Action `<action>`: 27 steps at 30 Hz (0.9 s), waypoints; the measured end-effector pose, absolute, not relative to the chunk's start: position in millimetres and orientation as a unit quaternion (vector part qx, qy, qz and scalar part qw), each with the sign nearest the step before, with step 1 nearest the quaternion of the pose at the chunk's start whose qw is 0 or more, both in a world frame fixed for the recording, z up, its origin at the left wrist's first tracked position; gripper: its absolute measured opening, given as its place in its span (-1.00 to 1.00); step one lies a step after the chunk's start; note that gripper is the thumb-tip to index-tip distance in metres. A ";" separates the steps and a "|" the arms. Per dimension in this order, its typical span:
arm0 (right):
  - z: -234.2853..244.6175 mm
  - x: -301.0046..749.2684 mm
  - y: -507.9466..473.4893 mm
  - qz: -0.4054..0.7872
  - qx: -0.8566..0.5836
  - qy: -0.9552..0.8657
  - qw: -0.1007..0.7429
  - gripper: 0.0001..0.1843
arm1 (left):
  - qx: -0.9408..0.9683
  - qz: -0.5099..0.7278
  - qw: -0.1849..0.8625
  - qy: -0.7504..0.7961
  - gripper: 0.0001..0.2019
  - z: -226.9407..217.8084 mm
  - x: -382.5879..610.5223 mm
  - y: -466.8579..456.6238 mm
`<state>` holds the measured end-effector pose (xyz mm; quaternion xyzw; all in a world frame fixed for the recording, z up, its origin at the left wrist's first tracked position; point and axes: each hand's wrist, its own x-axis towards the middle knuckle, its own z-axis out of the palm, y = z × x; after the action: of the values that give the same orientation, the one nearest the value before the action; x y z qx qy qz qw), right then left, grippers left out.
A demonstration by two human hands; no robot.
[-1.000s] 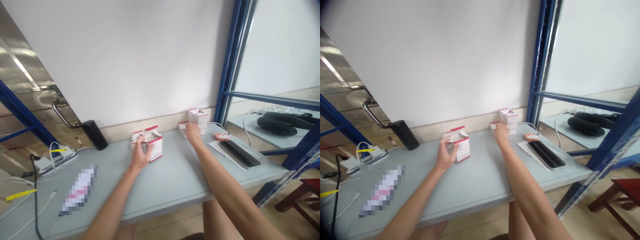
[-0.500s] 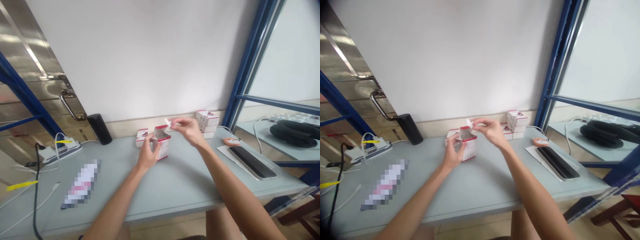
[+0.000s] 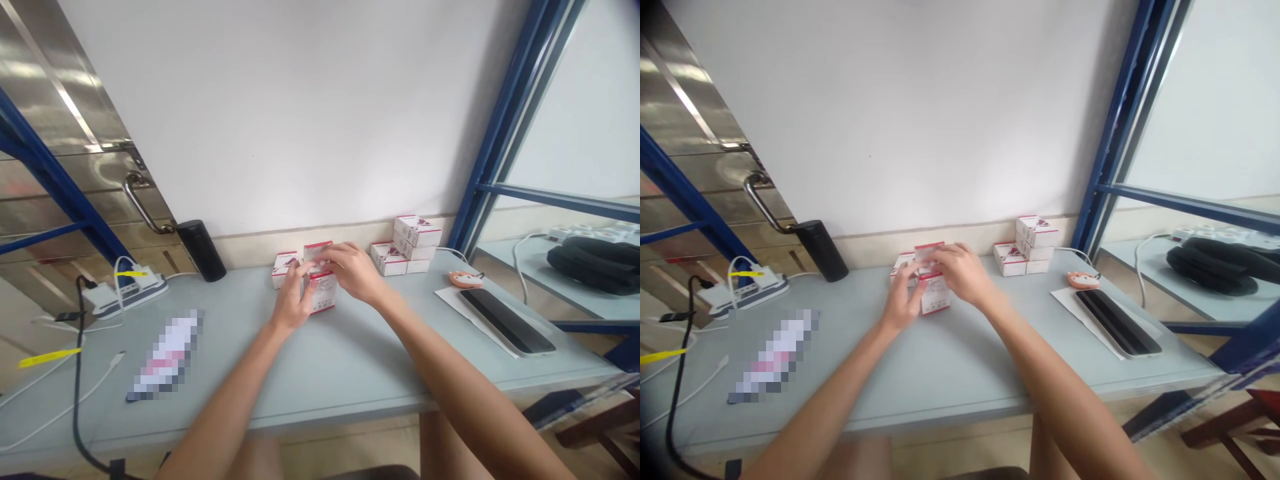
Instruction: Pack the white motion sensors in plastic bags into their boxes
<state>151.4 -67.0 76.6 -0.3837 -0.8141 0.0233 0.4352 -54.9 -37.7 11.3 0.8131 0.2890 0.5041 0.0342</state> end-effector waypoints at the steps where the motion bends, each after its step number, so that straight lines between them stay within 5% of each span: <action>1: 76.3 150.4 -67.5 0.034 -0.389 -0.807 0.444 -0.64 | 0.822 0.486 0.026 0.296 -0.62 13.8 -55.5 -38.9; 7: 71.2 153.0 -61.3 0.008 -0.486 -0.749 0.451 -0.87 | 0.821 0.438 0.013 0.366 -0.61 24.2 -52.2 -45.8; 19: 82.5 173.3 -65.9 0.057 -0.505 -0.775 0.376 -0.76 | 0.829 0.418 -0.107 0.356 -0.60 24.0 -41.6 -55.0; 27: 81.3 170.3 -64.3 0.084 -0.551 -0.718 0.416 -0.82 | 0.832 0.427 -0.113 0.337 -0.61 21.9 -41.7 -53.8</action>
<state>170.3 -64.3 81.3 -0.5511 -0.7183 0.0838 0.4162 -41.7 -53.8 21.9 0.8316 0.3365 0.4272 -0.1126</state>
